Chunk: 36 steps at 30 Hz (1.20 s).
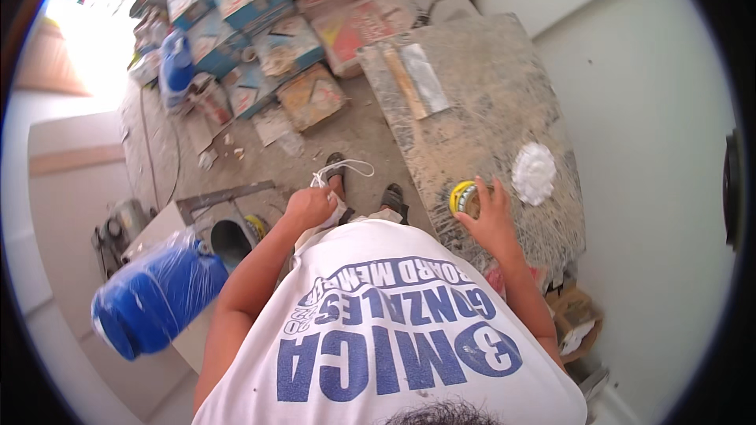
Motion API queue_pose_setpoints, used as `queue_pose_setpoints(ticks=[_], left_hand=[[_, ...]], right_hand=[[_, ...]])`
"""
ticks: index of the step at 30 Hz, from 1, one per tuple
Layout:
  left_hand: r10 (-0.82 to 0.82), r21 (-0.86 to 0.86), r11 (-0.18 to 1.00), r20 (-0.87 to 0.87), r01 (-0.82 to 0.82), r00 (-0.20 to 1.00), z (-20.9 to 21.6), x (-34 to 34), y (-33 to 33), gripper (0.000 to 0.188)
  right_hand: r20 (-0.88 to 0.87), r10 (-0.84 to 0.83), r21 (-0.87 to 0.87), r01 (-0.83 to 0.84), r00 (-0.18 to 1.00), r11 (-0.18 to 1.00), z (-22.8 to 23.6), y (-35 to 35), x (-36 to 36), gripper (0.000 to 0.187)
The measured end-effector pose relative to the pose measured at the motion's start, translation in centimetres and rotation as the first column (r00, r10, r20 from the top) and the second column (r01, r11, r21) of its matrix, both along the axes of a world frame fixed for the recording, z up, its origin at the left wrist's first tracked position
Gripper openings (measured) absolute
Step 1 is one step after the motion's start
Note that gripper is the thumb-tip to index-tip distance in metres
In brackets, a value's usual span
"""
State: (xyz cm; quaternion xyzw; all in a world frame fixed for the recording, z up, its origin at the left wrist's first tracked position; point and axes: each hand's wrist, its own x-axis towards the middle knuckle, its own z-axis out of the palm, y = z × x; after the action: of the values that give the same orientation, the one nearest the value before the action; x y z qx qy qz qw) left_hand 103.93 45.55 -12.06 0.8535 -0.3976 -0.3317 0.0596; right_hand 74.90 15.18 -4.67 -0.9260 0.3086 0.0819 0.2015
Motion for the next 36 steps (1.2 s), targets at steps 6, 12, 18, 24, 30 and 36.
queue_pose_setpoints(ticks=[6, 12, 18, 24, 30, 36], left_hand=[[-0.004, 0.172, 0.985, -0.052, 0.013, 0.999, -1.5, -2.3, 2.0, 0.036], [0.086, 0.195, 0.979, -0.167, -0.053, 0.982, -5.9, 3.6, 4.8, 0.037], [0.622, 0.127, 0.782, -0.217, -0.610, 0.753, -14.5, 13.7, 11.6, 0.040], [0.815, 0.110, 0.570, -0.204, -0.815, 0.542, -22.3, 27.3, 17.9, 0.032], [0.886, -0.010, 0.461, -0.035, -0.887, 0.461, -20.8, 41.2, 29.1, 0.030], [0.997, -0.172, 0.025, 0.073, -0.985, 0.012, -20.3, 51.6, 44.4, 0.039]], right_hand=[[-0.148, 0.184, -0.048, -0.193, 0.972, 0.980, 1.5, -0.6, 1.1, 0.111], [-0.169, 0.063, 0.062, -0.053, 0.984, 0.997, 2.6, -1.4, 4.7, 0.100], [-0.245, 0.187, 0.056, -0.179, 0.951, 0.982, 4.9, 0.2, 14.5, 0.092], [-0.106, 0.396, 0.002, -0.398, 0.912, 0.917, 2.2, 1.3, 27.0, 0.085], [0.082, 0.627, -0.103, -0.620, 0.774, 0.778, -0.9, 8.8, 46.4, 0.057], [0.034, 0.684, -0.175, -0.669, 0.729, 0.722, -11.9, 10.6, 60.9, 0.063]])
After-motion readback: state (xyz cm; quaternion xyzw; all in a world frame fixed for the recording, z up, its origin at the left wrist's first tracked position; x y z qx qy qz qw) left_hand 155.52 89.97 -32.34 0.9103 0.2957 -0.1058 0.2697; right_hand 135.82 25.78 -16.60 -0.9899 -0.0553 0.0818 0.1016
